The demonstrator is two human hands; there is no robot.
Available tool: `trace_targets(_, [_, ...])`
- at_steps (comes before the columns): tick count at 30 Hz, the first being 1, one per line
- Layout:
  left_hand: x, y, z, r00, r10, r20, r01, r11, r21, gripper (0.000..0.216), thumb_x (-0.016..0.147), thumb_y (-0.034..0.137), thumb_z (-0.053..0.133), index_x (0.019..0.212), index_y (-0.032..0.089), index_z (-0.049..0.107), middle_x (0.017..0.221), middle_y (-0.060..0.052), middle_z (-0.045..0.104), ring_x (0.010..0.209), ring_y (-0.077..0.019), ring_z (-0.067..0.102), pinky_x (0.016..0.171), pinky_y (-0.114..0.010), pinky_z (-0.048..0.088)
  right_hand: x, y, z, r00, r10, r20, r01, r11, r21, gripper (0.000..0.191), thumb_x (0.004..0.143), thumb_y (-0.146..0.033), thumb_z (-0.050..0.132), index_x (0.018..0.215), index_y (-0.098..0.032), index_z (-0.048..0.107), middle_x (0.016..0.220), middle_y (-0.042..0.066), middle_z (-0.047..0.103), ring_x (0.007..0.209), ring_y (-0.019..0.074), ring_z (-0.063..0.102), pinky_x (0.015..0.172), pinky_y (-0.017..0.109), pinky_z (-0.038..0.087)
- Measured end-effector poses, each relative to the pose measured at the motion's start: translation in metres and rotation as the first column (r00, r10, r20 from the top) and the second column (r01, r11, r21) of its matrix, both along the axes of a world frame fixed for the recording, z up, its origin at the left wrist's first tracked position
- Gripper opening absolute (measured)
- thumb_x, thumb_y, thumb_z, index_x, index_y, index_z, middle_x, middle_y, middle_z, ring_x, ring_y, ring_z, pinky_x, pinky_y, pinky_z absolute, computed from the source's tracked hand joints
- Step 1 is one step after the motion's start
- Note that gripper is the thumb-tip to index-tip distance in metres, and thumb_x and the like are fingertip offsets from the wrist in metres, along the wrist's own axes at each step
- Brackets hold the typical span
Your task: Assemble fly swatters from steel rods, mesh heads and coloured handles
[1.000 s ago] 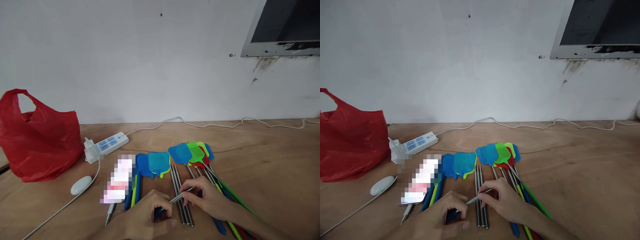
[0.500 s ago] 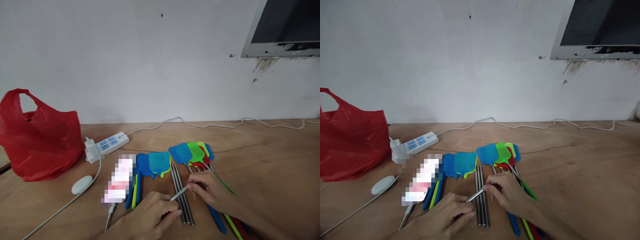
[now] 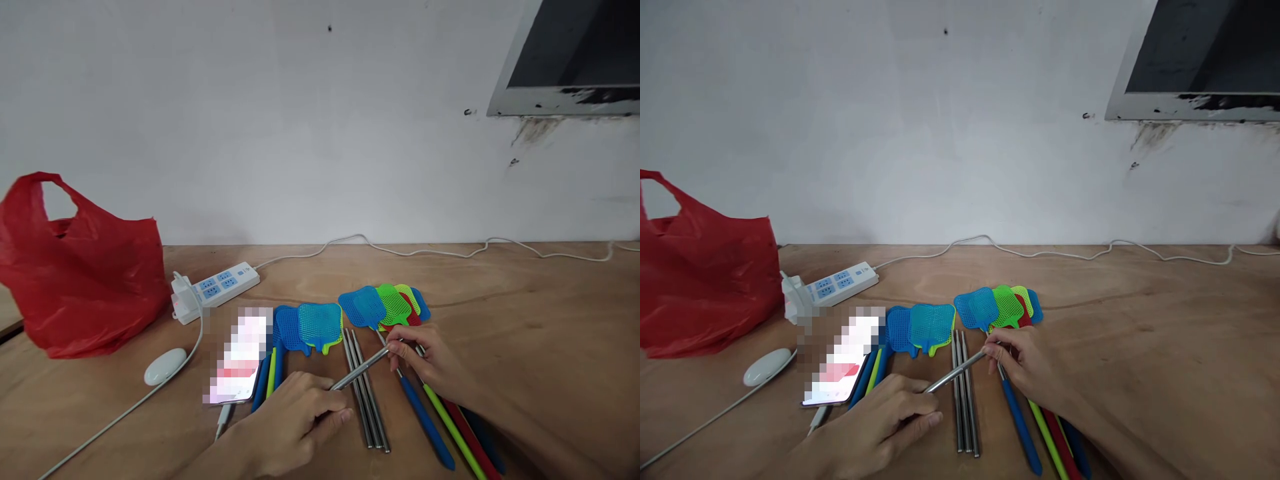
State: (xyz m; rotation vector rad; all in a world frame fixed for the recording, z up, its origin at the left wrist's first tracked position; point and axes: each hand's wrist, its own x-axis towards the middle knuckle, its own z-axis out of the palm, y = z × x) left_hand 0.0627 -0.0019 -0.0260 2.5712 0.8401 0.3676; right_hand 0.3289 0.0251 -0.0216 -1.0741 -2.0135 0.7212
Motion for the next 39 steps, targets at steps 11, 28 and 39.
trace_targets(11, [-0.006, 0.002, -0.001, 0.999, -0.013, 0.036, 0.013, 1.000, -0.007, 0.045, 0.107, 0.035, 0.033, 0.069, 0.020, 0.051, 0.064, 0.000, 0.053, 0.065, -0.0169, 0.054, 0.067, -0.027, 0.039, 0.033, 0.019, -0.008, 0.868, -0.288, -0.404, 0.270, 0.958, -0.102, 0.031, 0.097, -0.050, 0.054, 0.087, -0.021, 0.062, 0.063, 0.000, 0.061, 0.053, 0.0141, 0.051, 0.050, 0.026, 0.040])
trace_targets(28, [0.001, 0.001, -0.009, 1.000, -0.016, 0.015, 0.017, 0.997, -0.070, 0.035, 0.099, 0.024, 0.042, 0.065, 0.021, 0.032, 0.058, 0.004, 0.038, 0.056, -0.0136, 0.043, 0.059, -0.027, 0.031, -0.020, -0.015, -0.017, 0.947, -0.115, -0.299, 0.053, 0.977, -0.208, 0.033, 0.098, -0.050, 0.050, 0.106, -0.021, 0.064, 0.070, 0.001, 0.070, 0.054, 0.0137, 0.058, 0.050, 0.024, 0.045])
trace_targets(39, [0.003, 0.003, -0.013, 0.998, 0.041, 0.044, -0.037, 0.996, -0.076, 0.039, 0.097, 0.023, 0.044, 0.061, 0.020, 0.029, 0.054, 0.005, 0.035, 0.051, -0.0117, 0.038, 0.054, -0.028, 0.025, -0.012, -0.007, -0.029, 0.854, -0.352, -0.384, 0.259, 0.927, -0.272, 0.056, 0.100, -0.056, 0.040, 0.129, -0.014, 0.061, 0.054, -0.003, 0.055, 0.048, 0.0144, 0.048, 0.047, 0.026, 0.040])
